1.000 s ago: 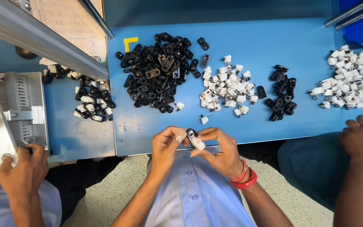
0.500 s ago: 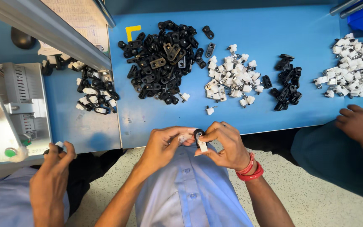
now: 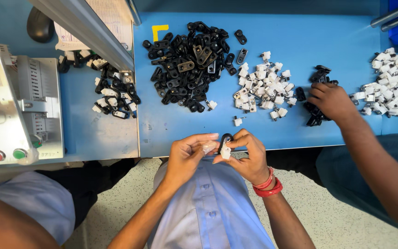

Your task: The person repeatedly picks a black plastic housing and a white plastic connector from piles on a blue workbench, aligns them, and presses them together by hand. The assembled units are placed into a growing pile to the left. The process is continuous and repetitive throughout the clip.

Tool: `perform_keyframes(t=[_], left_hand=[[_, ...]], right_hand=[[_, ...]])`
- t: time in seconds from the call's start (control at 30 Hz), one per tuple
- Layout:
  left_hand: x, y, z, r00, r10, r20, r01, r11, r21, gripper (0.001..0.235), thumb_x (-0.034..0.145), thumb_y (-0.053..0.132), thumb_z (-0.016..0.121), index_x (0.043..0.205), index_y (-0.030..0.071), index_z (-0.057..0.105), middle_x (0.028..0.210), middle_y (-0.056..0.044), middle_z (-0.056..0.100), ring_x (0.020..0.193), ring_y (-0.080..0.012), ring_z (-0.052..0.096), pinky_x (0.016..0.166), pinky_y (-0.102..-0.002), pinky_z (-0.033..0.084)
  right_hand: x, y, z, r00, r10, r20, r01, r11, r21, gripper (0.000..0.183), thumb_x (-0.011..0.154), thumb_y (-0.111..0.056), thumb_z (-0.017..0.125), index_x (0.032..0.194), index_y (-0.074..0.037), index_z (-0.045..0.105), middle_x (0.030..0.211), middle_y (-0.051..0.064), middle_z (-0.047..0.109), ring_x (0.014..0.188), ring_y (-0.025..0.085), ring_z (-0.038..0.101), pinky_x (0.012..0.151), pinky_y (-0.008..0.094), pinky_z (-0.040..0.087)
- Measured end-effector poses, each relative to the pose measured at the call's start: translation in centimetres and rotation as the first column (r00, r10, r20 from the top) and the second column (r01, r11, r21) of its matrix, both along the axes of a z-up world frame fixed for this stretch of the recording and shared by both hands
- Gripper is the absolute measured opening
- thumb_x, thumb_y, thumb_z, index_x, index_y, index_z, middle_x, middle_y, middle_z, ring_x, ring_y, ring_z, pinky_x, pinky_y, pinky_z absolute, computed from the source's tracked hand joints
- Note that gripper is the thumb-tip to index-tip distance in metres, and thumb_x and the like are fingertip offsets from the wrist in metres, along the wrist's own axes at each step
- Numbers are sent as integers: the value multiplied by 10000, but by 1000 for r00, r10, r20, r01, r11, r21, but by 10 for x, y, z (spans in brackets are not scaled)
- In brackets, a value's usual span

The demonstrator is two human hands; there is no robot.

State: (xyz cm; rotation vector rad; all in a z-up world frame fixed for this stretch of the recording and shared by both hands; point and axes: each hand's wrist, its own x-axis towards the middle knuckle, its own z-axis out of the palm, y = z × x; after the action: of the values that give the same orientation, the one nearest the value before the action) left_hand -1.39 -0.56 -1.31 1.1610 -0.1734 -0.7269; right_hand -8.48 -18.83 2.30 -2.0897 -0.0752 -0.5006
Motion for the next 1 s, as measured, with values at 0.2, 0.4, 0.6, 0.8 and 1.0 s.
perform_keyframes(t=[0.2,0.4,0.6,0.8,1.0], left_hand=[[-4,-10,-4,999,15,-46,-18,998,-56,343,989,30,644,1332,16,644,984,-90,759,914,-126,710,860,-269,583],[-1,-5,-24,861,47,506,-269,887,375,288,978,31,641,1263,5,675,1081,-144,646,1045,-237,601,936,-356,472],[90,84,-57,297,42,954,-871,421,253,328,1052,-42,621,1376,0,593,1507,-196,584,1459,-343,533,1246,-440,426],[111,106,-79,262,-305,916,-909,239,340,482,942,-13,658,1421,6,606,1520,-275,517,1408,-474,446,1162,-520,344],[72,8,-101,267,-354,896,-554,704,444,411,904,66,619,1301,140,696,1314,-102,629,1239,-304,532,1068,-496,389]], right_hand=[[-2,-14,-5,994,43,-103,-37,998,57,423,776,-115,875,1089,-33,604,989,125,694,838,221,717,751,306,566],[-2,-30,-16,886,195,-420,-179,981,78,484,947,-13,625,1419,-13,521,1269,176,695,1086,350,713,887,396,561],[10,-56,-47,920,-58,-387,-49,964,-262,469,887,-70,691,1348,-48,601,1313,170,670,1161,393,632,961,450,516],[27,-45,-73,955,-71,-289,5,975,-223,382,875,-57,744,1251,-54,675,1295,139,681,1163,377,627,988,441,501],[79,-20,-109,975,-138,-176,90,962,-257,320,807,56,724,1109,-48,710,1215,151,706,1068,385,641,934,427,518]])
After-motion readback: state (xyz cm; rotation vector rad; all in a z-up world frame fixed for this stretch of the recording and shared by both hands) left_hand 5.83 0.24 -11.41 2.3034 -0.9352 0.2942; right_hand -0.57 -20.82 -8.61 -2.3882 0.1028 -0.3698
